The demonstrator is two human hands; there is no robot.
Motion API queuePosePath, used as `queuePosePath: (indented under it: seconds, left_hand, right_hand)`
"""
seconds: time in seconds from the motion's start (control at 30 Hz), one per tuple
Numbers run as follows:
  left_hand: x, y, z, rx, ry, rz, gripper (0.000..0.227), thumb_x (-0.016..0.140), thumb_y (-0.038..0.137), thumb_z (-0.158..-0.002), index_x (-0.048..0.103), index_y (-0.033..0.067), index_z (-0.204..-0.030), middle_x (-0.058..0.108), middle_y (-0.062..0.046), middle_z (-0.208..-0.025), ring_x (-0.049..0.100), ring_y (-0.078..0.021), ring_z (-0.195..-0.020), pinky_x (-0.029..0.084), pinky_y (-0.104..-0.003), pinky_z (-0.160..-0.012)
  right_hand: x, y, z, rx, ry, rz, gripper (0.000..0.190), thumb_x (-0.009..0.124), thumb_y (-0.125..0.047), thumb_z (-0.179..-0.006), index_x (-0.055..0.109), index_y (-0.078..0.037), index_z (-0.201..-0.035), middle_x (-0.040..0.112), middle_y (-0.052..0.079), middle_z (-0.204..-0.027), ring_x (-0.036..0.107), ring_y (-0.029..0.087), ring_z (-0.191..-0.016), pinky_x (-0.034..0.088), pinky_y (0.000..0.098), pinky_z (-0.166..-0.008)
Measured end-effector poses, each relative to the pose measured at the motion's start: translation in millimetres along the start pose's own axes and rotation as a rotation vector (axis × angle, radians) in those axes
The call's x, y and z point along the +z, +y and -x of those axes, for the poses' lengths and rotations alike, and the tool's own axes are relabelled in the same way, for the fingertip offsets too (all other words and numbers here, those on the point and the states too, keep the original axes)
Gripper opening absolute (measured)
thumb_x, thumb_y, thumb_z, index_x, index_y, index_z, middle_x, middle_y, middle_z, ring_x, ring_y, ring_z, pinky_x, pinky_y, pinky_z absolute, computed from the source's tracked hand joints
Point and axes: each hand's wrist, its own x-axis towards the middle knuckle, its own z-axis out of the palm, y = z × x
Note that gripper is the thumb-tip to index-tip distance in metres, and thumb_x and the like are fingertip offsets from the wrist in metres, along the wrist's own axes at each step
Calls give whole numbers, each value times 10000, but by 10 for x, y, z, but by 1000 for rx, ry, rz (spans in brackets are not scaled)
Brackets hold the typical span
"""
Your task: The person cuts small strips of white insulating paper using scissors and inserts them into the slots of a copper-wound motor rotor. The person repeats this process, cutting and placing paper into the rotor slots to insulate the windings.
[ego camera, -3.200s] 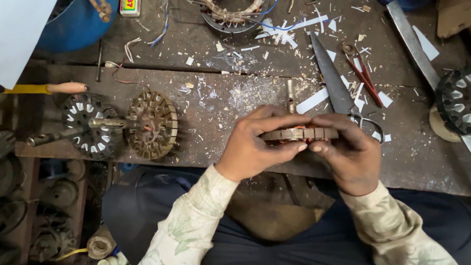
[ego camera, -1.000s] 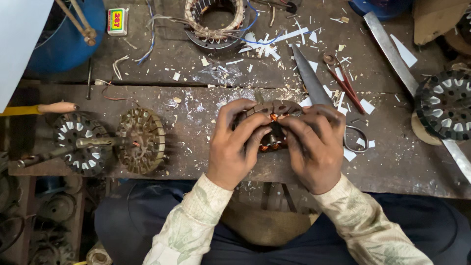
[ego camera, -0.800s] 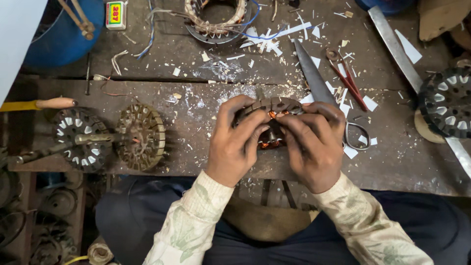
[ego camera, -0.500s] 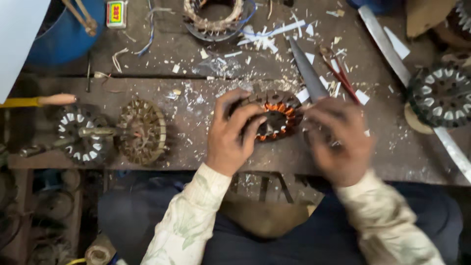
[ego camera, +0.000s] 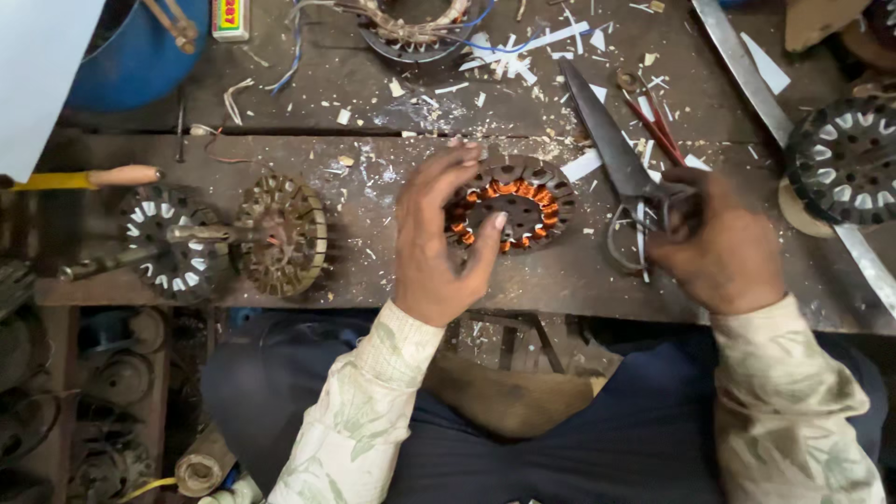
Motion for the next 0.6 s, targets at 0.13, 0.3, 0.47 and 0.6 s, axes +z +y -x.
queuePosePath:
  seconds: [0.13, 0.3, 0.47, 0.6]
  left_hand:
    - [80, -2, 71, 167, 140, -83, 467, 712, 258, -994, 462, 133, -1368, 566, -95, -1373, 562, -255, -1310, 446, -396, -1119]
    - [288, 321, 248, 574, -107, -285, 270, 708, 201, -1043, 616, 118, -1283, 612, -75, -1260, 551, -236, -1186, 445, -410, -998]
    - [666, 544, 110, 596, -217, -525, 206, 610, 158, -1049, 687, 77, -1222, 683, -82, -1229, 605, -232, -1215, 397, -393, -1067]
    - [1049, 586, -226, 312, -319, -755, 260, 617, 190, -889, 703, 65, -1100, 696, -94, -1057, 649, -273, -1126, 444, -453, -1104]
  right_hand:
    - [-318, 211, 34, -22, 78, -504, 589, 706, -12, -755, 583, -37, -1330, 632, 52, -960, 638, 135, -835, 612, 343, -664]
    - [-470, 477, 59, -170, 237, -1083, 353, 641, 24, -987, 485, 38, -1303, 602, 88, -1066, 625, 206, -916, 540, 365, -863]
    - [-407, 399, 96, -146, 261, -1566, 579, 715, -23, -935, 482, -52, -1465, 615, 76, -935, 563, 167, -684, 526, 350, -731]
    - [-386, 231, -13, -174, 263, -1599, 474, 719, 39, -985, 509, 7, -1409, 577, 79, -891, 522, 179, -639, 492, 352, -689]
